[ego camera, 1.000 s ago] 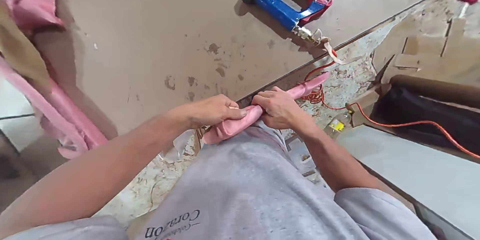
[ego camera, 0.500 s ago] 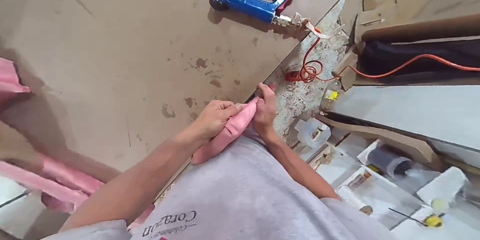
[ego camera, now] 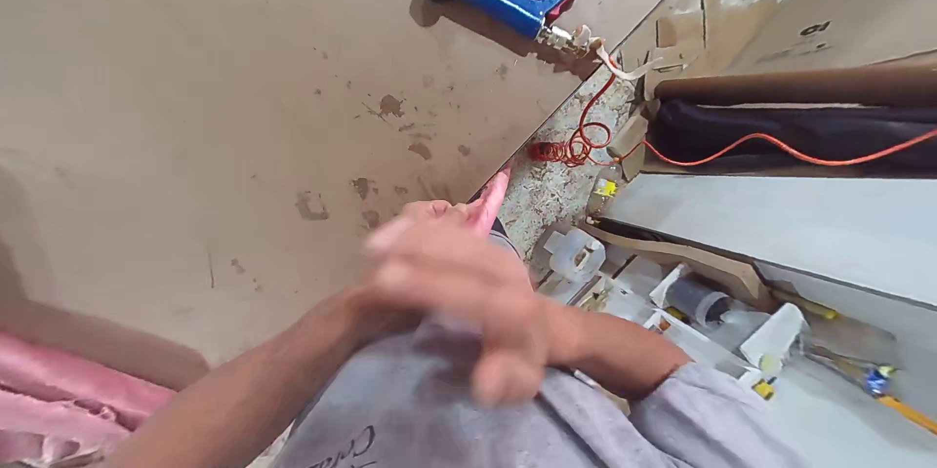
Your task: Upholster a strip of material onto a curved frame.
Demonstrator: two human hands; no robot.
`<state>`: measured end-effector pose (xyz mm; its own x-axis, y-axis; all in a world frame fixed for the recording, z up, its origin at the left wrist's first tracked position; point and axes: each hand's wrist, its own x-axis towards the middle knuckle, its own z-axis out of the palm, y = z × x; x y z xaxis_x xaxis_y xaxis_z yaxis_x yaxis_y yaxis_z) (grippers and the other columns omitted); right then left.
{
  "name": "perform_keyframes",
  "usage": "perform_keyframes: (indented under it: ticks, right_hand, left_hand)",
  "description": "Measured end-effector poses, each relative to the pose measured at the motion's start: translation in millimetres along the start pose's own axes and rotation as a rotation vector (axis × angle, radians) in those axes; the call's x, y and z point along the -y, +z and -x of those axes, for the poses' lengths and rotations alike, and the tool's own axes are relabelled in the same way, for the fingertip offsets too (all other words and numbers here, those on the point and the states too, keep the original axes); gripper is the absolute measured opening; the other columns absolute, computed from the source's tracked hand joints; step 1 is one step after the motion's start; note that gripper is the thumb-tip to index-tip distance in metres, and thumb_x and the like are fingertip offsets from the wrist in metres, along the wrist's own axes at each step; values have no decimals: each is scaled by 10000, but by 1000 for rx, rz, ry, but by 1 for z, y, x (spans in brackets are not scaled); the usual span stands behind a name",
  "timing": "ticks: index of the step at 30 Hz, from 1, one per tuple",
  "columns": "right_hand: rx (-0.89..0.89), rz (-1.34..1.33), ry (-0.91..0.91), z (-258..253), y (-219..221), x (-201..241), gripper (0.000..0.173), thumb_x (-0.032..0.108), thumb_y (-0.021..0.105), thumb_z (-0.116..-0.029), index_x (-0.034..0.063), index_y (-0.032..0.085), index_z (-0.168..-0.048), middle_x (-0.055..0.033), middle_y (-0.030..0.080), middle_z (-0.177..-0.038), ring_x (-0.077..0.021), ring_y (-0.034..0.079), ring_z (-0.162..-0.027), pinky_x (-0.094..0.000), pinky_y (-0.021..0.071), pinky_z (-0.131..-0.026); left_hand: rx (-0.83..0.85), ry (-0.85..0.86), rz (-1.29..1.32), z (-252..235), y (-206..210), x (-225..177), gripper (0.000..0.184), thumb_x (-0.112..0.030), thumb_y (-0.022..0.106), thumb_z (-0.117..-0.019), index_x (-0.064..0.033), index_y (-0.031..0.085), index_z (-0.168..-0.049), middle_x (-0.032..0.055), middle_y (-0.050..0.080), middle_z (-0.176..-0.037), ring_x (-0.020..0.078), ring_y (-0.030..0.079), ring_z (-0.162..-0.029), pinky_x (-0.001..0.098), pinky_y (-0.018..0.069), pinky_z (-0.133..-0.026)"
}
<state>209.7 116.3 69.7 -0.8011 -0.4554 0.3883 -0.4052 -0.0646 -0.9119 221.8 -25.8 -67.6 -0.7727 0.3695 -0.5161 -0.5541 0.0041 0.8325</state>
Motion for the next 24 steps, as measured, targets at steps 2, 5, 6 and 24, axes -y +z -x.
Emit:
perform_keyframes:
  ticks: [2,5,6,24]
  right_hand:
    - [-69,451,144,-14,-64,-33,462,308,425,-1054,-33,651,-1270,-175,686,-1273,-247,645,-1204,-439,540,-1019]
    - [54,1054,497,-61,-137,-128,693,434,622,-958,96,466,-1543,-190,535,-1461,-335,523,-1333,-509,481,-1049]
    - [121,1143,545,-74,-151,-158,798,509,640,-930,114,405,-1583,-211,480,-1517,-390,470,-1382,-557,444,-1076]
    - [956,528,1294,-207,-168,-89,203,235,574,-883,160,687,-1033,47,627,-638,-95,617,-493,-302,583,-487]
  left_hand:
    - [-163,-115,-154,19,19,-59,404,-293,546,-1050,-120,628,-694,-8,575,-575,100,550,-503,323,460,-479]
    - [-172,-208,-233,24,26,-73,401,-305,532,-1041,-152,587,-674,-46,518,-568,73,512,-508,307,442,-502]
    - [-160,-220,-235,24,26,-71,401,-319,530,-1039,-155,578,-676,-49,506,-570,74,503,-510,312,433,-503]
    - [-128,-410,-63,42,45,-73,250,-239,504,-1059,-84,543,-1250,108,669,-976,279,671,-926,531,543,-808]
